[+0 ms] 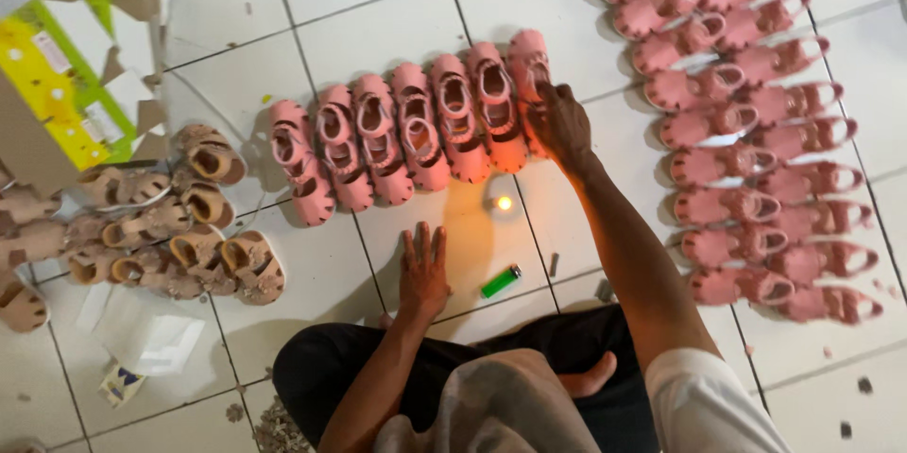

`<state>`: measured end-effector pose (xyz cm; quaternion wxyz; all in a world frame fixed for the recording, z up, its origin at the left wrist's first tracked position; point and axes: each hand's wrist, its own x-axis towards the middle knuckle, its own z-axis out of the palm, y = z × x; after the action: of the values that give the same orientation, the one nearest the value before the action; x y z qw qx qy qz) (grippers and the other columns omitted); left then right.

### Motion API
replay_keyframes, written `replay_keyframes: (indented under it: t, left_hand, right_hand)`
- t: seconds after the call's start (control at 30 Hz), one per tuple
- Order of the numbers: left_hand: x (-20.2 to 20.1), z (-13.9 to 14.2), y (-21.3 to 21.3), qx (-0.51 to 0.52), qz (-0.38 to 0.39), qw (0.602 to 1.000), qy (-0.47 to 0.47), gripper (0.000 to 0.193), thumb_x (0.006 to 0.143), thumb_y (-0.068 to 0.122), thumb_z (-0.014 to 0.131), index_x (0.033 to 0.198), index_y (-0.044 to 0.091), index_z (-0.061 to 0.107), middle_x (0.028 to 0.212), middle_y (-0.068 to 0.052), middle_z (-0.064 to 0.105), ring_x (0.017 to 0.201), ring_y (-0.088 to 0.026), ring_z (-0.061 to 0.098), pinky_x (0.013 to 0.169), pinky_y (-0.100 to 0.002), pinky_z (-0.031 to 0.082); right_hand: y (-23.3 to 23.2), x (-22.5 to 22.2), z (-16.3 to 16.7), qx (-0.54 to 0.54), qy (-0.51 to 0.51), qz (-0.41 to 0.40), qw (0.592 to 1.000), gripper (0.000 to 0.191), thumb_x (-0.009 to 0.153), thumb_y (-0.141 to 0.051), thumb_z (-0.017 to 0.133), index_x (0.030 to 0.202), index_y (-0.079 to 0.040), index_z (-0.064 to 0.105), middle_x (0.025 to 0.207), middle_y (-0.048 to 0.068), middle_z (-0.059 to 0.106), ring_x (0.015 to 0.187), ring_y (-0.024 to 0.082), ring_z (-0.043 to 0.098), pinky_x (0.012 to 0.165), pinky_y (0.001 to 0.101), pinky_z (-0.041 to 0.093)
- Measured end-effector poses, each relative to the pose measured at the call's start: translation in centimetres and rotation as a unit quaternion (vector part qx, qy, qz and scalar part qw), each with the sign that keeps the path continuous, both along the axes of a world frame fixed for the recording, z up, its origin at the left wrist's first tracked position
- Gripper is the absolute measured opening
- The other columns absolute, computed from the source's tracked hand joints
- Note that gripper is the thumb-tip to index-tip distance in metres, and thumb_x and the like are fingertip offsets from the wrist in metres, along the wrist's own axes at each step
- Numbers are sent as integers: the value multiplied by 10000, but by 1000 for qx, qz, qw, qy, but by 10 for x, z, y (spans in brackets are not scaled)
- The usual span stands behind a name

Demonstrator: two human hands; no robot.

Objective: The person sits on the floor and holds pink children's sandals one at a time, passing their edges over the flame of a lit candle and using a lighter to melt and smooth rough edges. They rotate each sandal to treat different areas, then place the finished sandal into rows of completed sandals on the floor.

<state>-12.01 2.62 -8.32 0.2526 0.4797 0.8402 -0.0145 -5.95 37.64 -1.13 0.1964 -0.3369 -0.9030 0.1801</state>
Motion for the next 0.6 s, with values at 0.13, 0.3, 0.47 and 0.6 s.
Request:
replay_keyframes:
  t: [0.13,0.3,0.47,0.6]
  left_hand:
    - [1,0,2,-12,-5,1000,-13,1288,667,362,930,1625,166,91,1694,-193,25,1535,-506,60,1187,-544,286]
    - [4,-5,1,-44,-34,998,17,1281,693,420,909,1630,146,80,1689,-198,39,1534,-519,67,1206,-528,269]
    - [6,-17,-1,-25,-59,998,26,1296,696,462,900,1633,124,72,1694,-232,41,1533,-523,41,1258,-535,172]
    - [10,-15,1,-18,-72,997,18,1297,707,473,888,1631,112,54,1688,-251,22,1549,-488,3,1274,-541,112]
  right_hand:
    - [-7,12,2,-14,58,-1,998,482,960,-261,752,1366,-106,542,1075,220,646,833,412,673,685,510,540]
    - [-59,78,-2,8,128,-21,991,502,927,-261,783,1318,-41,557,1184,181,655,978,383,688,823,433,565]
    - [-115,224,-15,-206,129,-175,954,321,944,-213,773,1202,-38,697,1125,134,730,910,226,762,795,353,605]
    - [-126,350,-19,-144,207,-349,903,255,949,-184,748,1145,-34,684,989,143,712,832,252,706,720,356,579]
